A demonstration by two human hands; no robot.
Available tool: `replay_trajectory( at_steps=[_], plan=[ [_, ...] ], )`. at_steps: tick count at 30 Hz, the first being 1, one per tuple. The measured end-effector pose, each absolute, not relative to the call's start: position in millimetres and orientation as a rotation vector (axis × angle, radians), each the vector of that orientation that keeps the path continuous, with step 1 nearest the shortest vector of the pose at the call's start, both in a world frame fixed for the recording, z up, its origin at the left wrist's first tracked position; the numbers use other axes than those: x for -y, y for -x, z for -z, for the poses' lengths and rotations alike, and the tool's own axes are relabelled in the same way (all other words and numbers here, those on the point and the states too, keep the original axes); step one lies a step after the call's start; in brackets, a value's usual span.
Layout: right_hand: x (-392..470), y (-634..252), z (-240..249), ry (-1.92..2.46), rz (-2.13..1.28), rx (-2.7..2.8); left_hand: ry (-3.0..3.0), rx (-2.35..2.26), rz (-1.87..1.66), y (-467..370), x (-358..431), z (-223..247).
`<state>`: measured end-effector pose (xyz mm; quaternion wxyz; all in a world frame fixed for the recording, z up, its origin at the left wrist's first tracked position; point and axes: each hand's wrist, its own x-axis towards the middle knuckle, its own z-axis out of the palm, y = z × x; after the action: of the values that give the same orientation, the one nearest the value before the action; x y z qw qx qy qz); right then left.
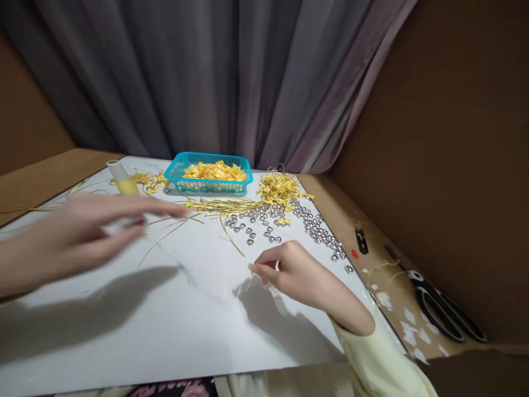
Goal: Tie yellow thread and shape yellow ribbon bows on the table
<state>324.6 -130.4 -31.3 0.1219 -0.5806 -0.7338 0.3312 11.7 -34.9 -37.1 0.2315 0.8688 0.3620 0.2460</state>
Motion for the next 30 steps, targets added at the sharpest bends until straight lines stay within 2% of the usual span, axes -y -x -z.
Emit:
replay_trajectory(
  at_steps=[2,4,7,10,25,30],
  plan=[
    [133,-321,29,1.677,-0.970,2.138,-2.073,-0.680,-0.322,-81,56,36],
    [136,-321,28,1.645,-0.949,2.139,-1.708,-0.515,-0.127,-133,63,52],
    [139,-327,34,1.589,-0.929,2.122,-1.292,-0.258,-0.012,-173,59,90],
    [143,-336,45,1.583,-0.888,2.070,-1.188,-0.136,0.080,-182,58,118],
    [179,-350,83,1.614,-0.965,1.721,-1.093,-0.195,-0.013,-181,63,136],
    [195,-344,106,1.682,-0.541,1.522,-1.078,-0.222,0.010,-180,64,133]
  ],
)
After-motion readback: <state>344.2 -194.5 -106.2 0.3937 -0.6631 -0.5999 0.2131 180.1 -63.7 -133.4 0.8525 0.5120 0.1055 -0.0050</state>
